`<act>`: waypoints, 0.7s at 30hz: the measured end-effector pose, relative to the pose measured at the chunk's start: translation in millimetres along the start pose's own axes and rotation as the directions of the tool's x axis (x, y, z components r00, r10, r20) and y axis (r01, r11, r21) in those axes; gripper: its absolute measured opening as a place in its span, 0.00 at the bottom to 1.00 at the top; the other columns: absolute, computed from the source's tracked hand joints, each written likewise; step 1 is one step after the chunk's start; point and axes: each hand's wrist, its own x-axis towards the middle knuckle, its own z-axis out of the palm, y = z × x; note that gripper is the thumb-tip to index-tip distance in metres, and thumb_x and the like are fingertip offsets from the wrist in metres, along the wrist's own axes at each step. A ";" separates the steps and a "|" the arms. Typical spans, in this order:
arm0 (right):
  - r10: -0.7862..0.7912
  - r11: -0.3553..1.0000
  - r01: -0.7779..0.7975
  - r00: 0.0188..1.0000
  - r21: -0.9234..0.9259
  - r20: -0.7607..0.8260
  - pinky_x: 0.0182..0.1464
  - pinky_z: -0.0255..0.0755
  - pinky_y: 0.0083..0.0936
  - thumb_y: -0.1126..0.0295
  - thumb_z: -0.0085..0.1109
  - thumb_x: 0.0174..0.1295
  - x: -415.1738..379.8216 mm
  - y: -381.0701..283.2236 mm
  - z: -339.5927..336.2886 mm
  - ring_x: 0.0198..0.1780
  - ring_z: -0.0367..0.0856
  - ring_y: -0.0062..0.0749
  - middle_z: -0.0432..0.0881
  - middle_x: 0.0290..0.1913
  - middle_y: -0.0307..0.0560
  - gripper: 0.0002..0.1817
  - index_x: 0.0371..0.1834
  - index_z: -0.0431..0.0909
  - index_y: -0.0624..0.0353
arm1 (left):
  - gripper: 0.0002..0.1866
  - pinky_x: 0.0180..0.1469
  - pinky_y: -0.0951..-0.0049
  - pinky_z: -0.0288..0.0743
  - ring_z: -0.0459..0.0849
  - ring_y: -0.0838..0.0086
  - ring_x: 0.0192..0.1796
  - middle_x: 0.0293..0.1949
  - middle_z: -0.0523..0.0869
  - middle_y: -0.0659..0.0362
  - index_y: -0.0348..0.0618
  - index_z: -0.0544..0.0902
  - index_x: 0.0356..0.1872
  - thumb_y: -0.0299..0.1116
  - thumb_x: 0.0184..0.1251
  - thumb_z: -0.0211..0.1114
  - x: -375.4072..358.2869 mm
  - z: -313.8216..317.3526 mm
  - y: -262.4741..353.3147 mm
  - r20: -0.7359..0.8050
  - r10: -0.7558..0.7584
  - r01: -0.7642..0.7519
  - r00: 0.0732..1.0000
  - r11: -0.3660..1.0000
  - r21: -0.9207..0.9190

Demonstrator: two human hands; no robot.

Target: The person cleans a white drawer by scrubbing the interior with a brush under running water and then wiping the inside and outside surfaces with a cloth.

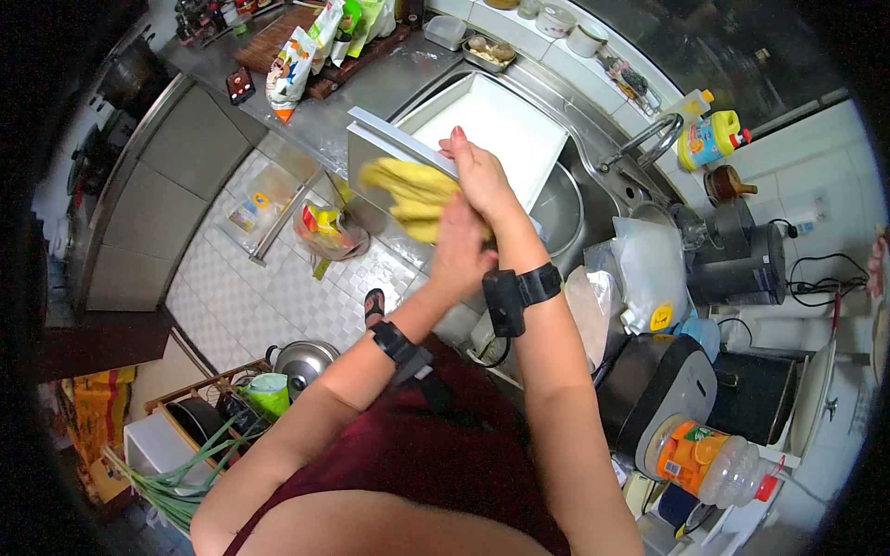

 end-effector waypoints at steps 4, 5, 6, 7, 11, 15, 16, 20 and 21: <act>-0.026 0.994 0.033 0.997 0.102 -0.071 0.57 0.67 0.27 0.42 0.33 0.70 -17.4 -7.4 -18.7 0.53 0.78 0.35 0.81 0.49 0.53 0.36 0.53 0.75 0.69 | 0.34 0.72 0.50 0.45 0.54 0.46 0.71 0.64 0.64 0.40 0.29 0.67 0.61 0.46 0.58 0.58 -18.4 15.4 52.8 0.103 0.146 -0.107 0.984 0.943 -0.316; -0.026 0.996 0.036 0.991 0.076 -0.129 0.56 0.69 0.28 0.44 0.33 0.71 -25.5 -7.7 -25.2 0.51 0.79 0.35 0.81 0.48 0.52 0.36 0.52 0.75 0.70 | 0.33 0.72 0.51 0.45 0.55 0.48 0.71 0.64 0.65 0.41 0.30 0.68 0.59 0.46 0.59 0.58 -17.5 19.4 52.8 0.112 0.194 -0.160 0.975 0.953 -0.255; -0.085 0.996 0.088 0.973 0.005 -0.217 0.53 0.70 0.29 0.46 0.38 0.71 -32.2 -1.3 -32.2 0.48 0.81 0.40 0.82 0.46 0.54 0.32 0.50 0.77 0.68 | 0.31 0.71 0.52 0.46 0.57 0.50 0.70 0.63 0.66 0.43 0.31 0.70 0.58 0.45 0.59 0.57 -14.3 23.6 49.9 0.125 0.241 -0.215 0.962 0.957 -0.193; -0.113 0.989 0.083 0.961 -0.126 -0.254 0.52 0.71 0.30 0.48 0.39 0.71 -41.0 1.8 -39.7 0.47 0.81 0.43 0.82 0.46 0.55 0.29 0.49 0.78 0.66 | 0.29 0.71 0.53 0.47 0.58 0.52 0.70 0.62 0.68 0.44 0.32 0.71 0.57 0.45 0.60 0.57 -12.4 27.1 47.1 0.143 0.287 -0.269 0.947 0.954 -0.132; -0.169 0.813 -0.022 0.947 -0.582 -0.272 0.49 0.71 0.37 0.53 0.43 0.69 -73.5 -1.0 -54.2 0.46 0.78 0.56 0.81 0.43 0.61 0.22 0.46 0.80 0.59 | 0.29 0.70 0.59 0.50 0.61 0.61 0.69 0.63 0.69 0.53 0.41 0.72 0.58 0.51 0.62 0.54 -11.1 31.3 29.0 0.178 0.356 -0.353 0.918 0.934 -0.046; 0.117 0.729 -0.197 0.980 -0.656 -0.164 0.48 0.71 0.39 0.51 0.41 0.69 -85.4 2.1 -60.7 0.46 0.78 0.57 0.81 0.40 0.62 0.23 0.47 0.79 0.58 | 0.32 0.66 0.61 0.56 0.64 0.63 0.66 0.64 0.69 0.56 0.45 0.70 0.62 0.54 0.62 0.54 -25.7 46.3 -2.7 0.144 0.320 -0.340 0.936 0.929 0.145; 0.100 0.738 -0.180 0.982 -0.651 -0.158 0.48 0.71 0.39 0.51 0.41 0.69 -86.2 3.1 -61.8 0.46 0.78 0.58 0.81 0.40 0.62 0.23 0.47 0.79 0.58 | 0.31 0.63 0.62 0.58 0.65 0.63 0.66 0.63 0.70 0.54 0.44 0.69 0.63 0.53 0.64 0.53 -31.2 50.6 -11.7 0.106 0.294 -0.308 0.950 0.941 0.141; 0.089 0.725 -0.185 0.980 -0.663 -0.175 0.46 0.71 0.40 0.50 0.40 0.69 -87.3 1.1 -58.6 0.44 0.78 0.57 0.81 0.39 0.60 0.23 0.46 0.79 0.57 | 0.27 0.68 0.62 0.54 0.63 0.65 0.68 0.65 0.67 0.54 0.47 0.69 0.64 0.48 0.67 0.51 -30.4 38.2 -29.9 0.238 -0.391 0.218 0.889 0.818 0.532; 0.057 0.707 -0.182 0.978 -0.683 -0.202 0.45 0.71 0.42 0.51 0.40 0.69 -85.9 1.2 -56.8 0.43 0.78 0.57 0.81 0.38 0.59 0.23 0.44 0.79 0.57 | 0.25 0.68 0.61 0.55 0.64 0.63 0.67 0.64 0.69 0.53 0.46 0.70 0.62 0.46 0.68 0.50 -32.2 45.4 -40.2 0.096 -0.408 0.247 0.908 0.705 0.664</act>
